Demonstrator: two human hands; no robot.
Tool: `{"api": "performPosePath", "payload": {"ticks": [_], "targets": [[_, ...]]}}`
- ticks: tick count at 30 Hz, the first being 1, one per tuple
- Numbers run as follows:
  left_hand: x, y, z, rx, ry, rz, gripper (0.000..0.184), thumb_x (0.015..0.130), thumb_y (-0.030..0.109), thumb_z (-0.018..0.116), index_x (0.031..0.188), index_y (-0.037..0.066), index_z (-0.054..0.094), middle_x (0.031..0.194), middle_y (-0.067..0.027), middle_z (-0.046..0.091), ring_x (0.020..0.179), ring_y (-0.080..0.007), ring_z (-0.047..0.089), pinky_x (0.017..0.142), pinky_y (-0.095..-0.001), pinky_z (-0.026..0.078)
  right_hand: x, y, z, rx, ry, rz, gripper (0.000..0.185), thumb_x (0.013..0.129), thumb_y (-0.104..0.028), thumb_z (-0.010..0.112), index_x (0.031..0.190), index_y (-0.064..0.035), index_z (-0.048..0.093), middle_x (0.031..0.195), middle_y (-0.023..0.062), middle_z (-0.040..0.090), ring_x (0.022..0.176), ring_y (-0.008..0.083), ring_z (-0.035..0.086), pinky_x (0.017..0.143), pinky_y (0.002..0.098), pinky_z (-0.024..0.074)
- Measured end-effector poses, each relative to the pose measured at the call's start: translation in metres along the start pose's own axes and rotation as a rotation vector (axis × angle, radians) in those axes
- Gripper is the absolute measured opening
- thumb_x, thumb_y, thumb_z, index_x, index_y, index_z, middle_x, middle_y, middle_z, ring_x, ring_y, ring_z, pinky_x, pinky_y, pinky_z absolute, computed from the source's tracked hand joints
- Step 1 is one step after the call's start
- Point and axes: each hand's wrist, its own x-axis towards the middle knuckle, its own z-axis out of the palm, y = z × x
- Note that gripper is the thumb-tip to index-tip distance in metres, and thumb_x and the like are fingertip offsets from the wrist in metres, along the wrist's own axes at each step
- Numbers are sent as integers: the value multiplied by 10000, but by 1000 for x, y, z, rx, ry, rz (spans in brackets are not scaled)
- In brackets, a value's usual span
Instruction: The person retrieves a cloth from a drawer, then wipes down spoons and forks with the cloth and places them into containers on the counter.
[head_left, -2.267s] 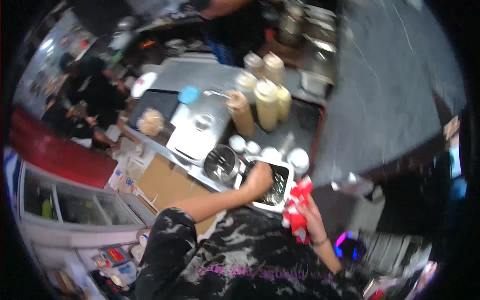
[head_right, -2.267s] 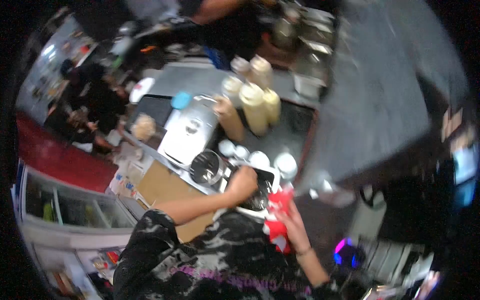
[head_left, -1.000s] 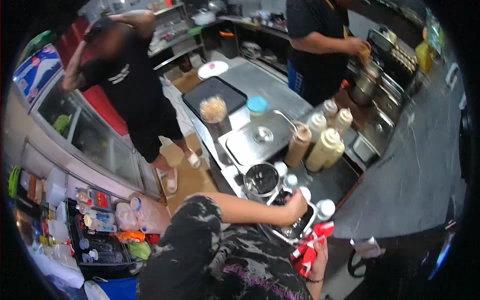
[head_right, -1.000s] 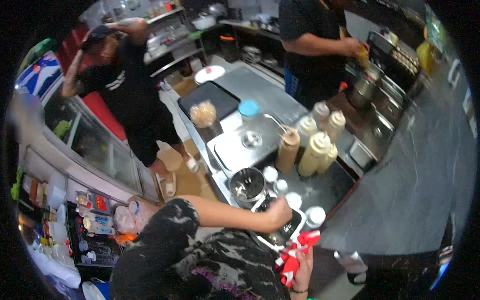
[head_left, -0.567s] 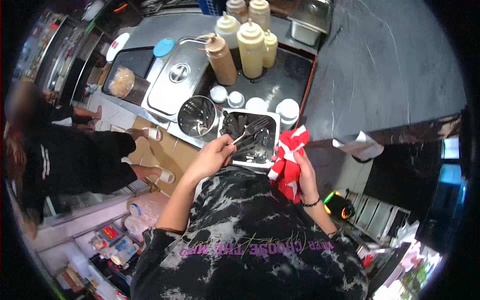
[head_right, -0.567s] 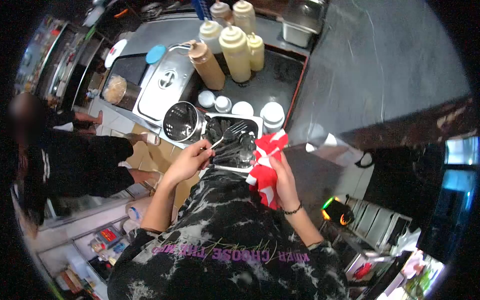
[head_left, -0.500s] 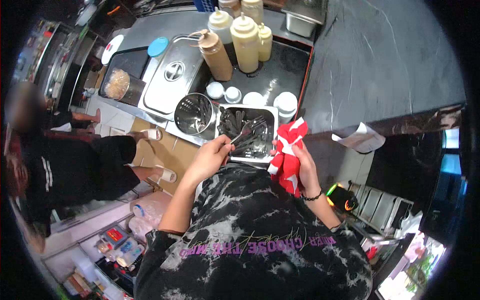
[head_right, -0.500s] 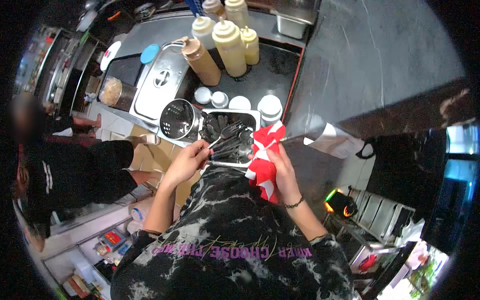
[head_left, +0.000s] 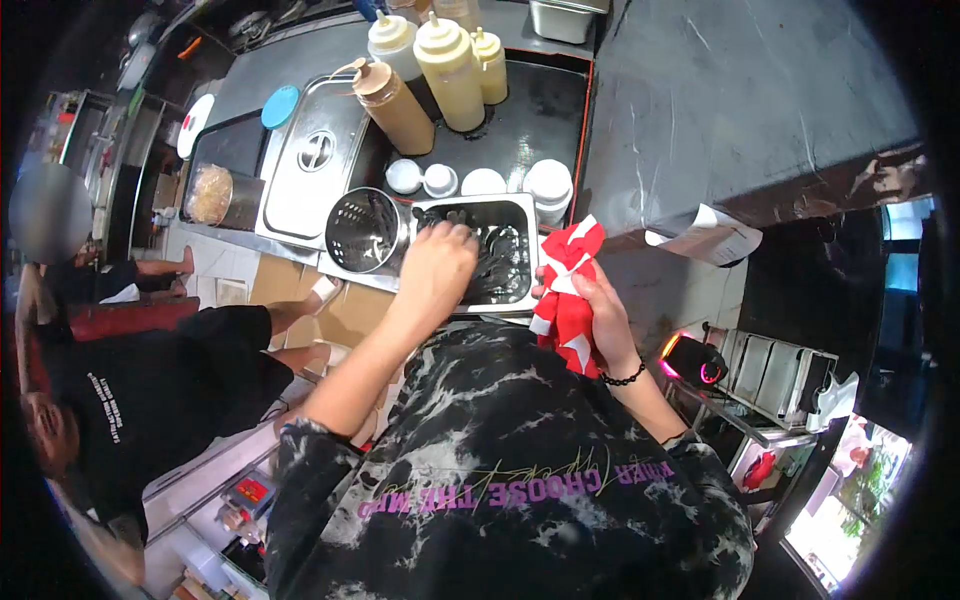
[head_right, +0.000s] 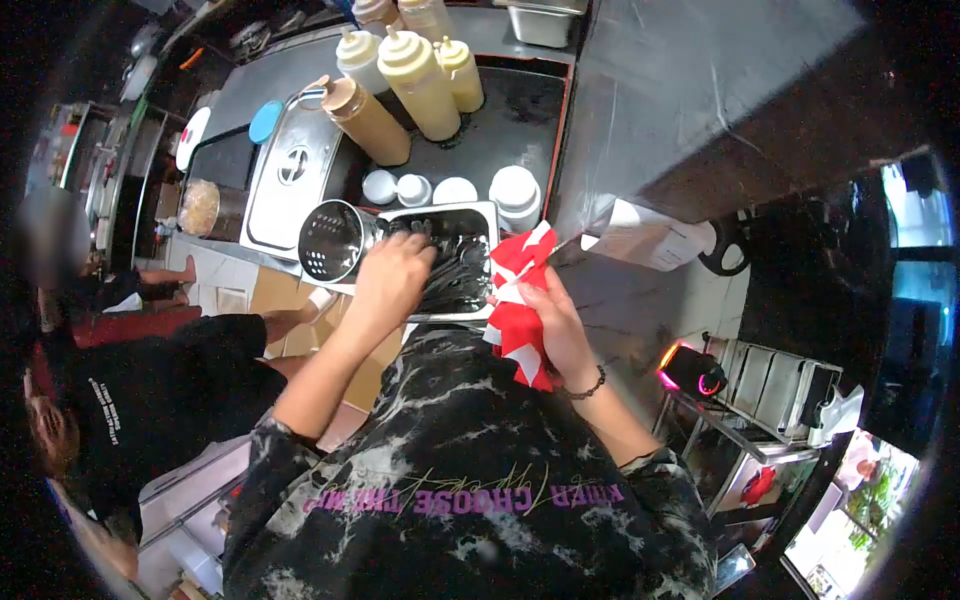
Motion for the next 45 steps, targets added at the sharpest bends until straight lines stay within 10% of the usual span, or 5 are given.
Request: {"api": "performPosePath", "payload": {"ticks": [2,7,16,28,45], "targets": [[19,-1,20,172,39,324,98,740,120,530,772,69,607,865,-77,588,914,-220,546,847,-336,407,-4,0,3,6,14,19,429,889,-175,427,1272,-9,334,1088,130,545,949,202,585,803,312,479],[31,12,39,679,-375,256,298,844,224,450,1033,93,640,1012,-58,601,1032,-223,488,965,-464,259,-14,-4,4,-50,32,-3,433,892,-200,416,1273,-13,326,1096,140,535,945,210,581,806,323,475],[38,12,23,820,-403,225,305,841,264,466,1021,102,651,1024,-66,618,1036,-236,497,910,-432,285,-17,-4,-4,-57,56,-5,482,897,-214,403,1318,-14,281,1149,170,513,954,236,577,814,346,476],[3,5,-84,482,-59,11,90,743,129,545,683,124,612,669,-48,612,660,-167,620,591,-296,410,-7,-6,3,1,-1,31,418,884,-179,438,1254,-11,343,1074,129,537,928,203,579,810,324,473],[-81,-3,-24,-642,-64,-596,212,807,268,609,814,57,628,657,-168,600,659,-348,600,593,-419,446,-2,-1,9,-38,-2,-12,376,903,-169,425,1241,-16,364,1057,108,551,879,152,578,746,276,478]]}}
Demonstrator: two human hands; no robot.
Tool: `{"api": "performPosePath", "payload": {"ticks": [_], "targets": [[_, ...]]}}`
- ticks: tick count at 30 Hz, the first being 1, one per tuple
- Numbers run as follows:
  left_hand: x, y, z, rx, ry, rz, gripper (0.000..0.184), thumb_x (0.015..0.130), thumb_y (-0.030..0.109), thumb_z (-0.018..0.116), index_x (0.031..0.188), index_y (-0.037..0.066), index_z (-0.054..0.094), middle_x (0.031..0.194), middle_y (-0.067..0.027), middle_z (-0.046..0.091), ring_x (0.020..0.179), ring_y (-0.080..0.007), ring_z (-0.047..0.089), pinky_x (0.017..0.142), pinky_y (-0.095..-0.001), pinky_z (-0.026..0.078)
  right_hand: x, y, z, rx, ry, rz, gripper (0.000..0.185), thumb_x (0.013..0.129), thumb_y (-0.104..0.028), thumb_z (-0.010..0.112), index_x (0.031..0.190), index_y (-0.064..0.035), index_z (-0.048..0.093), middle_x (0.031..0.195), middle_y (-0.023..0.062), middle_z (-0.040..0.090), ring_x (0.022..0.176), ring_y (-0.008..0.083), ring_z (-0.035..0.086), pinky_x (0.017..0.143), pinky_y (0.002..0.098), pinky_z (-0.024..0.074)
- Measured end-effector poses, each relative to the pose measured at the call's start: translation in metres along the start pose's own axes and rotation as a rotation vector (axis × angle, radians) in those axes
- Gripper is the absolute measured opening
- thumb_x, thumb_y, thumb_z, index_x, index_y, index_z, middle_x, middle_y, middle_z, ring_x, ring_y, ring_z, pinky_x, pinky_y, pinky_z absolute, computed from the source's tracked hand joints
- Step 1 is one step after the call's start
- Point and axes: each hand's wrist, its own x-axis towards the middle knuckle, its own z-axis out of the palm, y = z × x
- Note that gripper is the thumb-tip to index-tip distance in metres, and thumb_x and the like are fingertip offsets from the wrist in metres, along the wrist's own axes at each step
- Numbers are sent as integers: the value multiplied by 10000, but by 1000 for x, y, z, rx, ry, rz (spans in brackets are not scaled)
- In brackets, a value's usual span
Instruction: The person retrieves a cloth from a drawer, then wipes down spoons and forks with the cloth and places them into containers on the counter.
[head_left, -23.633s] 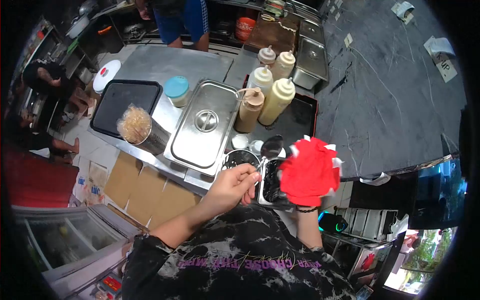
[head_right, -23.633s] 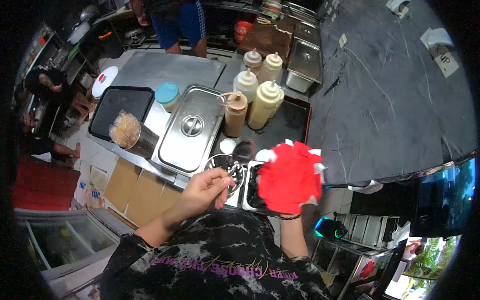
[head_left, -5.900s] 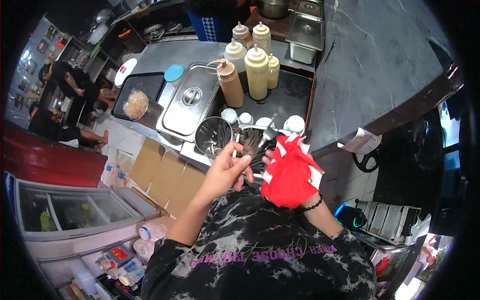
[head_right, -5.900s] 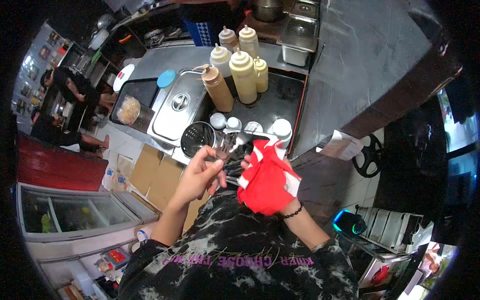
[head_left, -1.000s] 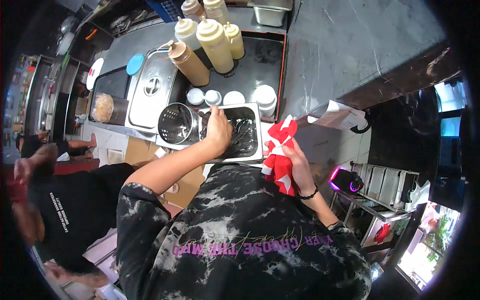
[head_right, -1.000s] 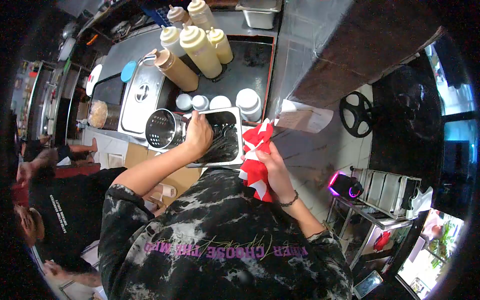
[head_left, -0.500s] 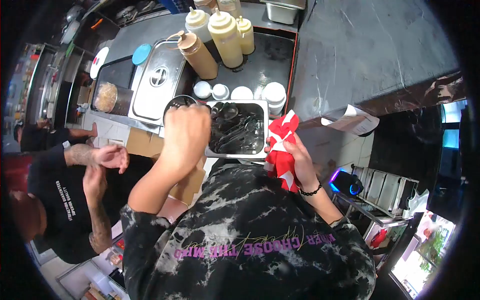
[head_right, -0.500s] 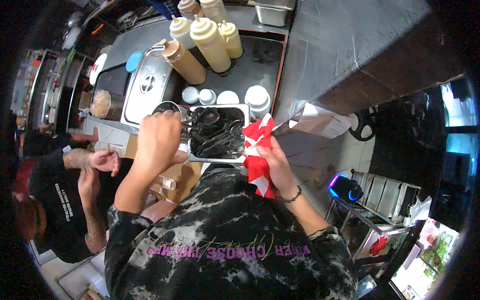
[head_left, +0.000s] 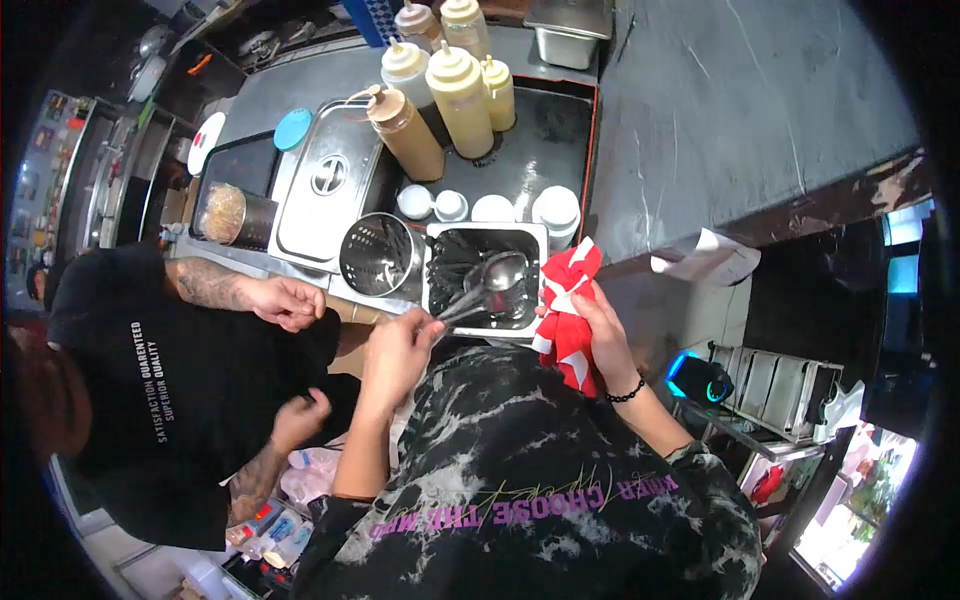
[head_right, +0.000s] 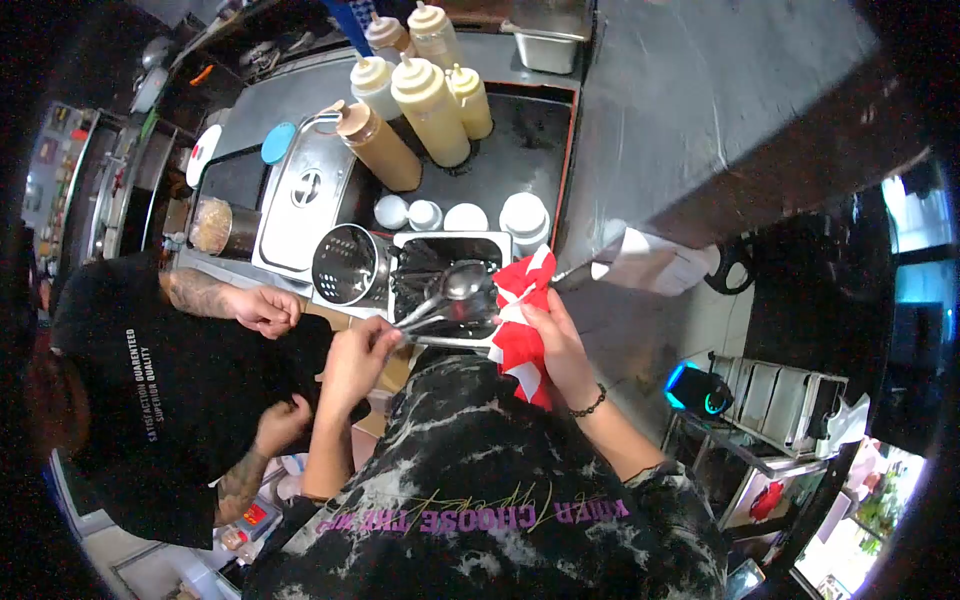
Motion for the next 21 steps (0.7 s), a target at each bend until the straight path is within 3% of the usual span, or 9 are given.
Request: {"api": "performPosePath", "payload": {"ticks": [2,7,10,13,14,16,17,19,21], "targets": [[-1,1,9,81,33,31,206,810,255,597,811,51,629,676,-163,613,655,-338,603,591,-413,450,5,3,-3,-88,-23,-13,458,908,-202,381,1314,-6,301,1132,173,524,967,244,574,834,354,467],[2,1,13,94,160,75,215,816,256,585,804,45,626,660,-161,594,663,-343,589,589,-423,436,15,-3,12,-84,-9,-23,478,907,-238,393,1313,-1,307,1156,190,524,988,264,569,842,367,470],[3,-3,14,-19,201,102,212,828,237,576,802,29,609,660,-192,574,625,-360,569,550,-407,420,20,-16,32,226,-34,29,458,922,-287,387,1269,11,365,1131,155,540,965,217,562,829,347,472],[6,-10,21,-189,184,106,193,853,191,561,803,7,591,603,-116,598,529,-200,589,479,-321,413,32,-41,58,306,-175,54,547,912,-370,372,1307,6,320,1211,202,488,1061,298,531,884,414,460],[6,-11,22,-192,192,115,193,853,191,561,803,7,591,603,-116,598,529,-200,589,479,-321,413,35,-52,65,318,-232,45,554,911,-377,377,1314,-2,317,1237,210,466,1093,312,512,904,431,445],[6,-15,21,-592,-67,-69,169,886,177,525,842,17,559,694,-120,645,551,-174,619,510,-264,433,50,-65,75,487,-308,101,546,912,-382,378,1296,4,338,1209,204,489,1089,316,513,902,442,443],[3,-17,22,-605,-61,-65,169,886,177,525,842,17,559,694,-120,645,551,-174,619,510,-264,433,57,-69,84,561,-326,125,533,914,-377,373,1267,21,368,1173,192,519,1065,306,530,890,426,453],[-2,-21,28,-1028,-263,-98,133,910,170,496,910,38,504,701,-93,643,567,-121,599,493,-202,402,77,-72,102,575,-413,186,544,908,-405,377,1250,18,391,1150,197,531,1053,320,535,892,443,444],[-6,-27,36,-1092,-289,-11,109,915,157,487,921,53,455,745,-129,652,593,-143,613,517,-211,410,87,-72,122,538,-465,193,534,907,-409,379,1223,20,420,1128,185,543,1038,318,542,891,434,445]]}}
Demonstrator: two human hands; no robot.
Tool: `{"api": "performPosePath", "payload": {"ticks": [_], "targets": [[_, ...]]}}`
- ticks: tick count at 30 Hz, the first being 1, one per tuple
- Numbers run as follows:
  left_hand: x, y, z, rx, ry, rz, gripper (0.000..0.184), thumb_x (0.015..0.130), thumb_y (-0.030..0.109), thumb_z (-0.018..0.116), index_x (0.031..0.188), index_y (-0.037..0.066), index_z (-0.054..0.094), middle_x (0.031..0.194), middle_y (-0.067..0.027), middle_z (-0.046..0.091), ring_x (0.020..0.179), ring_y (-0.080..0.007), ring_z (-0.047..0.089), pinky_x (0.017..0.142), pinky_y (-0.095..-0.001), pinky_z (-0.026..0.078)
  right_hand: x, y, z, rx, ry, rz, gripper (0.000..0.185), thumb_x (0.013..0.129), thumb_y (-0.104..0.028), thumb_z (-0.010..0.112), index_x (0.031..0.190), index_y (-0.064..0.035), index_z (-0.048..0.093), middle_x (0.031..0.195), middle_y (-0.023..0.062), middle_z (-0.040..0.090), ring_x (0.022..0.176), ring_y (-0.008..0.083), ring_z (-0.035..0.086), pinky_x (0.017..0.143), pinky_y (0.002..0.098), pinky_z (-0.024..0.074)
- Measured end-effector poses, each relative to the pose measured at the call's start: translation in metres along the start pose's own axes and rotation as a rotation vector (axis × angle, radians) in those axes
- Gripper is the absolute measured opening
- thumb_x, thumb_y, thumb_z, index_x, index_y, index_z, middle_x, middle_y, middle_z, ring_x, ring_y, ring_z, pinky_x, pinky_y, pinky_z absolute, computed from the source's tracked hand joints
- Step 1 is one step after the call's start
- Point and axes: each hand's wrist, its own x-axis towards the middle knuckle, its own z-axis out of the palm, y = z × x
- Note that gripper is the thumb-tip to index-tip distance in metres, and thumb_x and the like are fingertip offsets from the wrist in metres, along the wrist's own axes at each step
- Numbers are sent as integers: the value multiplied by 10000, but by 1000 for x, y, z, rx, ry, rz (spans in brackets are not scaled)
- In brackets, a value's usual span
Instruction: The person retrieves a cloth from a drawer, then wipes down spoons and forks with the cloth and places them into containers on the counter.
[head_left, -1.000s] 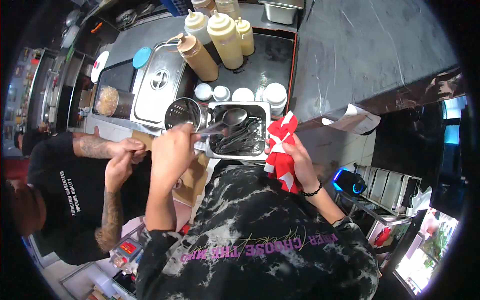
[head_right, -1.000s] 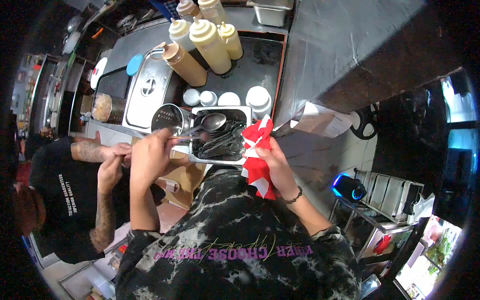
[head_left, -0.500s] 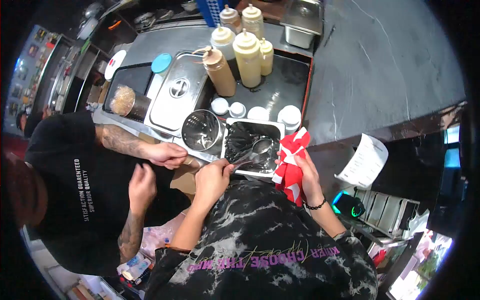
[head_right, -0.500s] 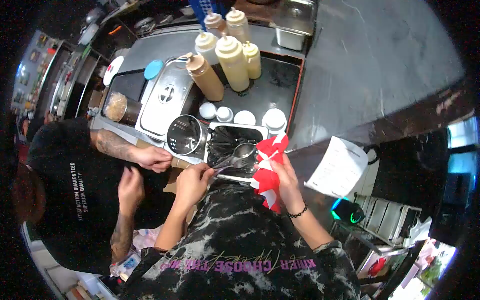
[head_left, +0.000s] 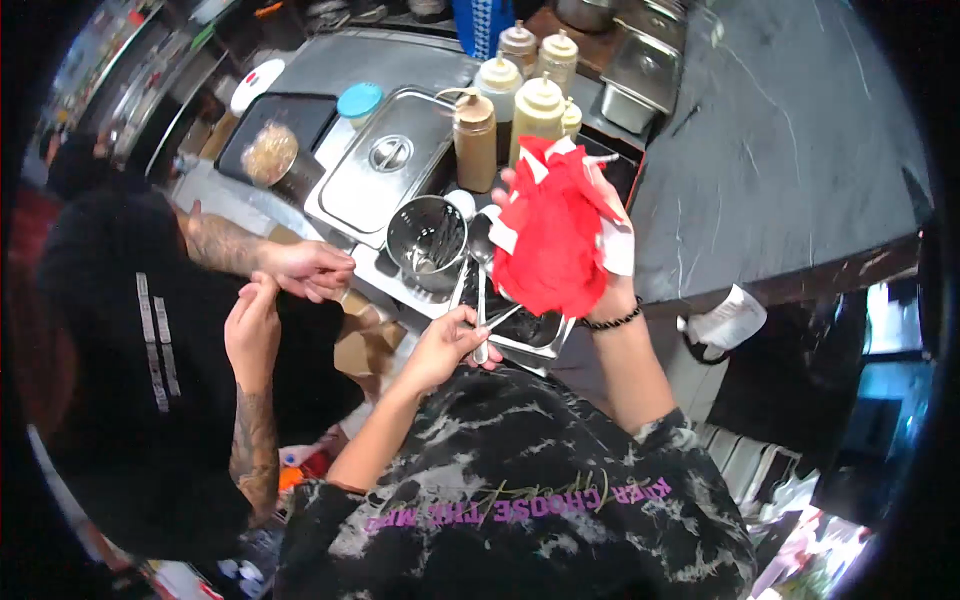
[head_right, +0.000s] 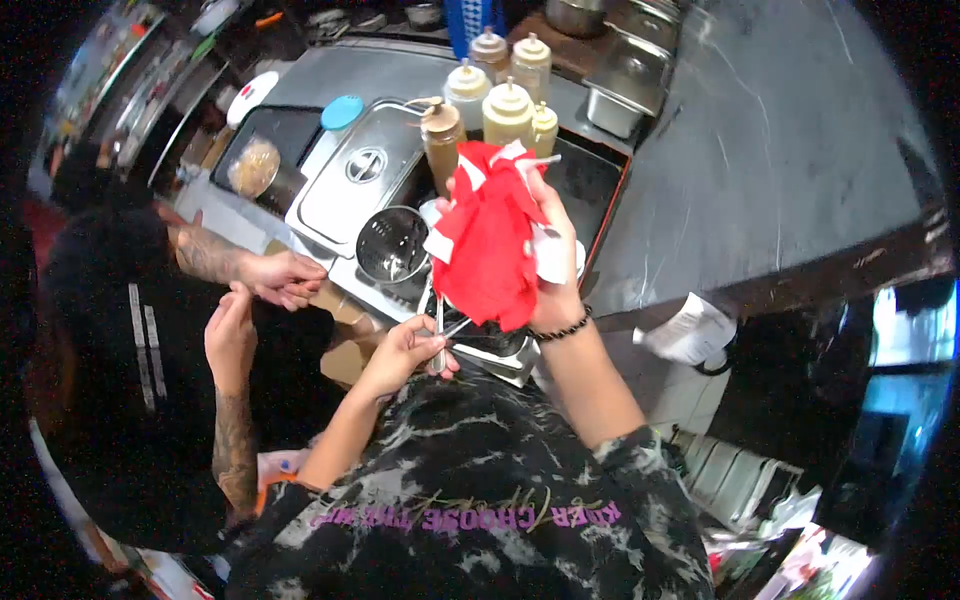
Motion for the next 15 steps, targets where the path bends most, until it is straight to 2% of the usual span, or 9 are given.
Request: {"api": "performPosePath", "payload": {"ticks": [2,3,4,6,8,9,10,12,15], "targets": [[-2,-3,6,-80,-116,76,124,915,178,488,878,79,424,786,-136,663,633,-130,625,517,-201,400,12,7,15,-111,-73,-63,504,909,-397,379,1189,16,446,1093,162,571,993,287,567,884,415,448],[-3,-5,10,-147,-112,61,107,907,143,500,888,68,427,773,-160,656,694,-174,641,568,-232,434,20,9,15,-150,-118,-112,510,917,-390,363,1216,19,419,1120,178,554,1022,309,549,880,420,452],[-5,-7,14,-216,-136,96,107,909,149,496,887,81,417,788,-152,662,720,-169,644,596,-219,430,30,11,14,-179,-169,-165,518,925,-383,346,1243,23,392,1147,194,537,1052,331,532,876,425,455],[-4,-13,15,-135,-65,115,106,913,159,491,893,96,407,804,-139,667,725,-167,645,616,-210,425,46,17,13,-242,-137,-253,481,915,-353,362,1211,23,411,1101,183,560,986,316,564,856,415,465],[-7,-15,15,-184,-26,153,109,914,162,488,890,100,402,816,-136,669,726,-155,643,611,-217,425,59,25,17,-310,-188,-298,478,911,-350,367,1205,24,414,1094,178,561,982,304,563,857,412,461],[-9,-14,13,-195,-16,149,114,913,161,489,883,94,402,820,-145,668,728,-155,643,607,-217,427,66,28,14,-313,-124,-299,474,909,-348,373,1202,23,418,1098,175,558,992,300,556,865,412,452],[-9,-13,10,-204,-10,144,119,912,159,490,876,88,402,824,-154,666,729,-155,642,603,-216,428,71,34,13,-257,-185,-237,481,909,-357,378,1207,18,416,1110,171,554,1002,300,548,871,417,446],[-4,-21,1,-164,3,207,131,915,171,486,849,91,406,809,-126,674,681,-119,639,503,-196,386,84,43,2,-240,-173,-185,485,913,-371,372,1216,5,416,1123,166,549,1018,306,541,875,419,444],[-7,-28,-5,-310,-5,174,140,917,185,486,863,91,398,800,-128,669,636,-131,635,501,-205,416,86,59,-3,-226,-101,-161,506,917,-397,351,1246,-16,402,1149,148,540,1044,309,530,893,428,433]]}}
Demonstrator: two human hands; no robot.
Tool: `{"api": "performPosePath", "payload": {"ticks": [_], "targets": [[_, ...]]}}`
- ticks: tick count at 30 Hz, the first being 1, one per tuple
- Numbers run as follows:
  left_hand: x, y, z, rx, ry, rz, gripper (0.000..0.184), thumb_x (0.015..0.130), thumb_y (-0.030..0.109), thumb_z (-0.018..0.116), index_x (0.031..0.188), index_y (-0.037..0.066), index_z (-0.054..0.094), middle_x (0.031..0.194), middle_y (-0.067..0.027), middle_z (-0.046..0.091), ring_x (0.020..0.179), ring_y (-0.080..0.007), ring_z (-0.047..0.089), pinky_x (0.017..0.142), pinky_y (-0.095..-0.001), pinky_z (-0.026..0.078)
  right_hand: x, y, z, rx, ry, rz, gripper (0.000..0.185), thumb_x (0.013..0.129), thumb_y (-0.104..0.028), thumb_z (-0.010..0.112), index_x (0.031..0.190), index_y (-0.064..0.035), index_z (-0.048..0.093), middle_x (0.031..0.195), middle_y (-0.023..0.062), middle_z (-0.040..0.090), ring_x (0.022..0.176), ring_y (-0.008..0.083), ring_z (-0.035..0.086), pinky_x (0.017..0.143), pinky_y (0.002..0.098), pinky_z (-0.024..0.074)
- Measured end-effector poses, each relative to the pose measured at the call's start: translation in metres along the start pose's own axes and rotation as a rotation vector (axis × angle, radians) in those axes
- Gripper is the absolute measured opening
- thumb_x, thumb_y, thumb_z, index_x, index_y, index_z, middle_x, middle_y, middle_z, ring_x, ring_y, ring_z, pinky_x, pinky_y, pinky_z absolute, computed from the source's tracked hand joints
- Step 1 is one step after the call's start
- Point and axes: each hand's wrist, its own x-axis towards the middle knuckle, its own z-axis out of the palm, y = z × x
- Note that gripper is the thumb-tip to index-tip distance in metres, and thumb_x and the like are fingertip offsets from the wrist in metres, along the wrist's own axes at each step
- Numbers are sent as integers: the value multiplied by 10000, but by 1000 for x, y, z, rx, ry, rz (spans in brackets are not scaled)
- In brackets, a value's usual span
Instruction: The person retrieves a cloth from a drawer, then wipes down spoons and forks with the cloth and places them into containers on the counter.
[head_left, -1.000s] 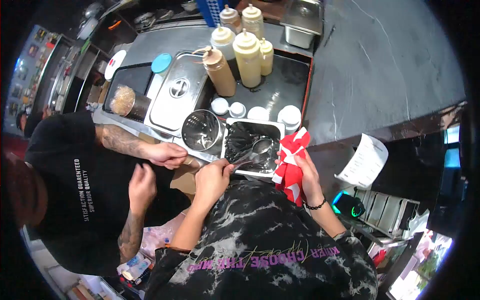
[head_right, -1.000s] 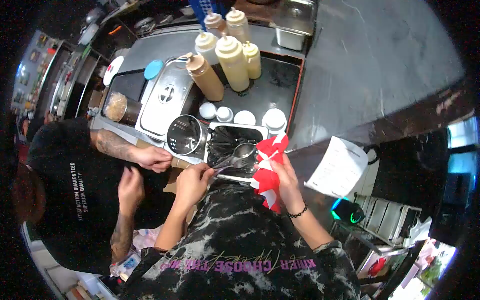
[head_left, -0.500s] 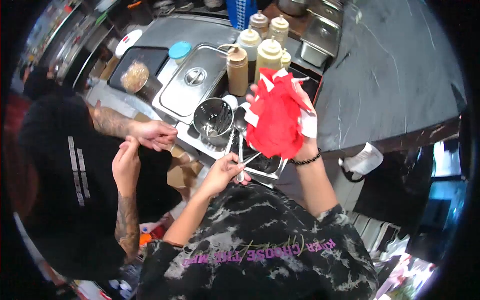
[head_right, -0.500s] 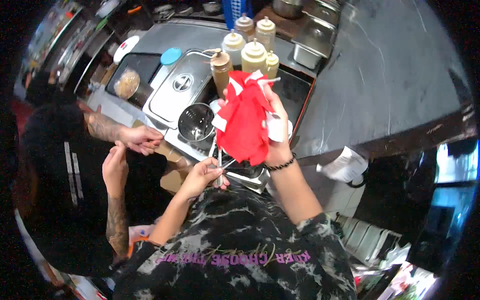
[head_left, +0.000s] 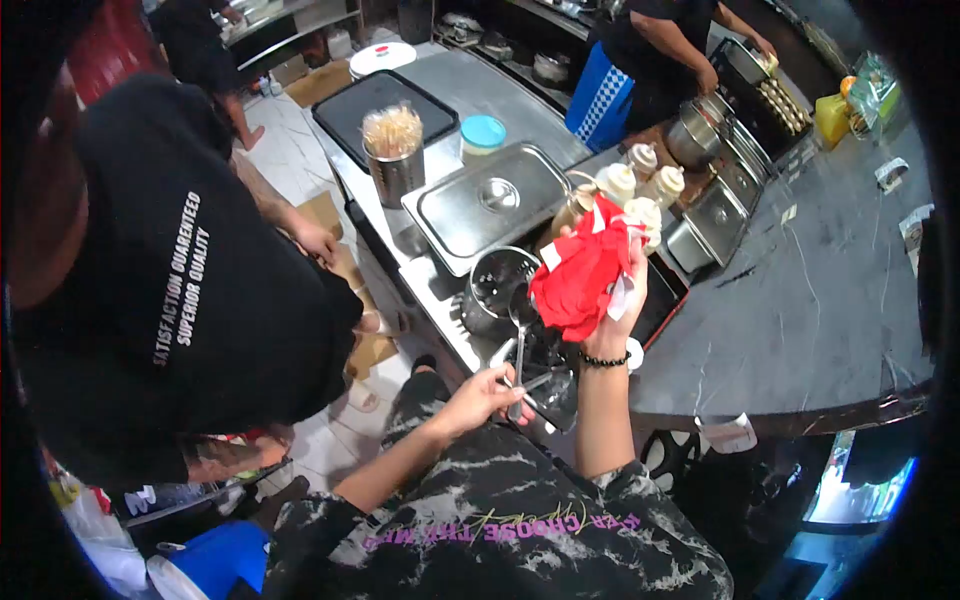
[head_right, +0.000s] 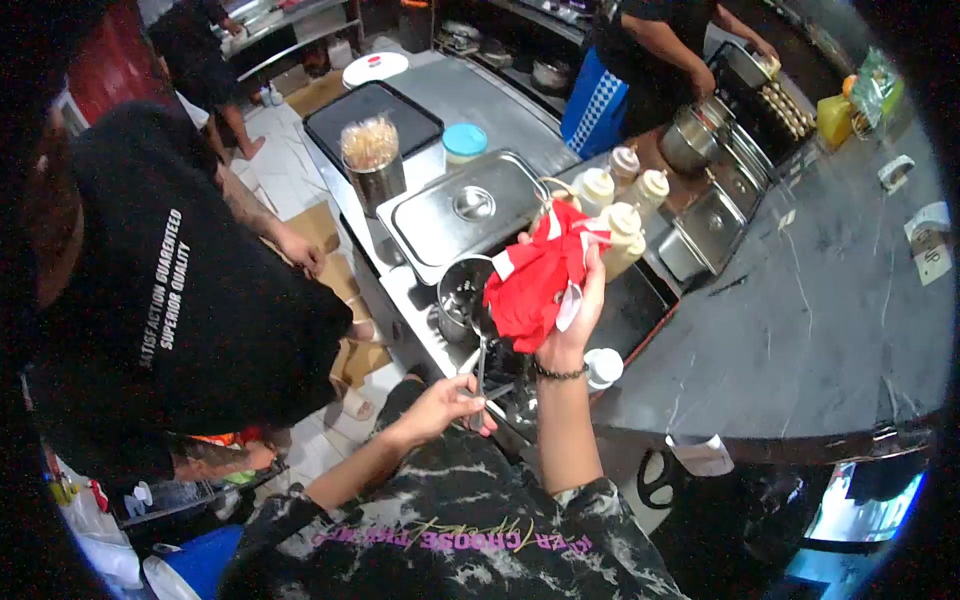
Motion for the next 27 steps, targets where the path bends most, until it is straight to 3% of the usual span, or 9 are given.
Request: {"api": "performPosePath", "payload": {"ticks": [8,10,14,19,21,23,24,25,27], "targets": [[18,-13,-11,63,42,46,112,900,133,495,898,69,403,724,-67,613,625,-140,597,534,-256,443,-4,9,8,-51,144,-130,466,917,-384,383,1192,-13,439,1063,138,583,963,254,570,860,376,451],[18,-13,-7,351,216,100,154,878,143,520,900,53,396,658,-68,567,598,-169,577,534,-305,428,-11,-4,12,-41,166,-165,458,918,-380,385,1180,-10,446,1043,146,590,946,252,578,851,372,456],[26,-13,7,732,220,141,212,888,215,505,919,47,379,608,-134,505,574,-291,552,550,-391,411,-29,-36,13,-34,185,-237,435,926,-367,372,1157,-9,461,1018,154,599,916,230,592,825,354,467],[32,10,27,943,161,-163,344,939,390,352,932,48,394,549,-159,555,589,-345,592,530,-408,419,-59,-66,-8,-123,217,-338,483,941,-374,314,1205,13,432,1105,170,567,989,235,573,860,360,456],[33,21,30,956,130,-161,342,946,377,332,941,51,433,556,-120,582,525,-299,587,512,-382,434,-71,-75,-19,-182,269,-432,450,945,-346,319,1214,2,412,1103,169,564,995,233,567,861,352,453],[32,31,35,892,104,-240,353,953,366,306,914,54,466,622,-81,635,462,-175,580,531,-320,470,-80,-80,-31,-405,400,-562,408,944,-303,331,1233,-19,380,1105,161,552,991,229,562,858,344,452],[33,37,36,972,98,-233,346,954,356,305,897,53,462,615,-83,629,491,-204,589,544,-341,468,-88,-80,-43,-402,397,-550,442,926,-194,378,1330,-32,301,1251,79,432,1135,158,435,972,306,332],[33,43,39,1049,96,-225,341,954,346,305,879,51,459,608,-85,623,519,-233,597,558,-363,466,-94,-80,-48,-446,385,-540,462,922,-172,382,1342,-13,270,1278,85,406,1161,166,410,993,306,300],[32,61,50,1324,93,-148,323,951,325,311,863,44,444,617,-140,598,624,-341,596,598,-437,445,-103,-72,-55,-770,494,-592,401,938,-209,340,1295,-30,304,1195,127,458,1065,180,483,922,319,383]]}}
